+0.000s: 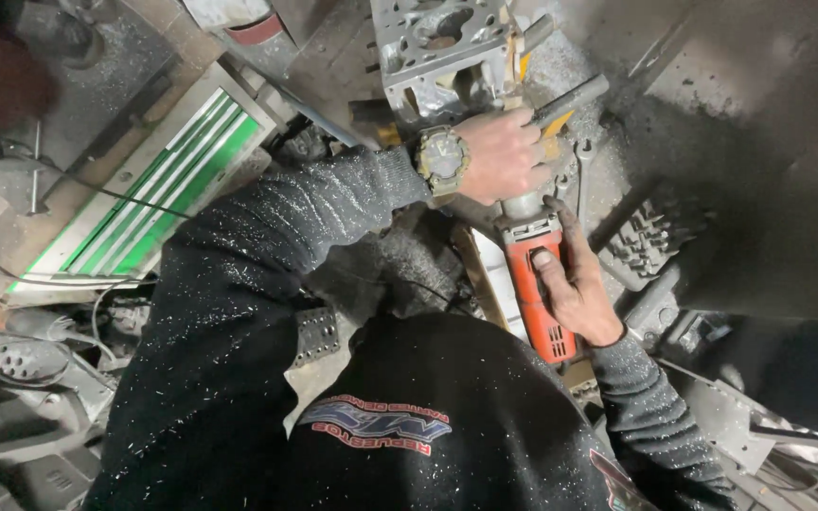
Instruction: Grinding and polishing an engine cylinder head using a die grinder.
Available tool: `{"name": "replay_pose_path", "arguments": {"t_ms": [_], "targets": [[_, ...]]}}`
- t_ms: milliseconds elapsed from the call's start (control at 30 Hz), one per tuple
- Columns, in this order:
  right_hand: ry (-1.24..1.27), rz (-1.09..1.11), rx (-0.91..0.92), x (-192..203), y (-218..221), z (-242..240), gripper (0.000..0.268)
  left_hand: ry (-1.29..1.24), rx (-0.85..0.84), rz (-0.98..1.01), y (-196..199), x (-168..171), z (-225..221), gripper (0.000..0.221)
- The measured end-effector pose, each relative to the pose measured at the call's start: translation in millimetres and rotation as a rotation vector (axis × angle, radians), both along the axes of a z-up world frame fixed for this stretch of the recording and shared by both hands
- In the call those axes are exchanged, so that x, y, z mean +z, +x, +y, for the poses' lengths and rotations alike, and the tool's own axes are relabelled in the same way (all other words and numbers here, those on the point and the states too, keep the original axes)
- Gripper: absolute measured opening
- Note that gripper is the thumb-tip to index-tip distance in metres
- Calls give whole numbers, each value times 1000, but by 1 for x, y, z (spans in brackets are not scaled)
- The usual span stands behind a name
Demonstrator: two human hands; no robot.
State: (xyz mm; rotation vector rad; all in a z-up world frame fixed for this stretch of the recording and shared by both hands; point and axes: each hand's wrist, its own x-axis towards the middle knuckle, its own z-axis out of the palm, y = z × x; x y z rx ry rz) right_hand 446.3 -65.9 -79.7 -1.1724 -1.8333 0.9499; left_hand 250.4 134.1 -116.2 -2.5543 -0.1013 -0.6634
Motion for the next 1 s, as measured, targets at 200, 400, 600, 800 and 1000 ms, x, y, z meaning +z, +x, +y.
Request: {"name": "replay_pose_path", "arguments": {"t_ms": [200,400,600,800,1000], "targets": [[-34,-34,-16,2,5,-4,69,-39,15,-5,4,3,-10,43],[-42,-57,-15,6,7,0,69,-85,45,57,2,16,-12,39],[-66,-76,-24,10,9,-3,69,-110,35,79,0,30,-19,33],[-59,-86,-32,6,15,-1,70,-96,53,74,3,22,-17,34],[-53,-67,-17,3,18,-1,71,-75,50,46,2,25,-19,32]]}}
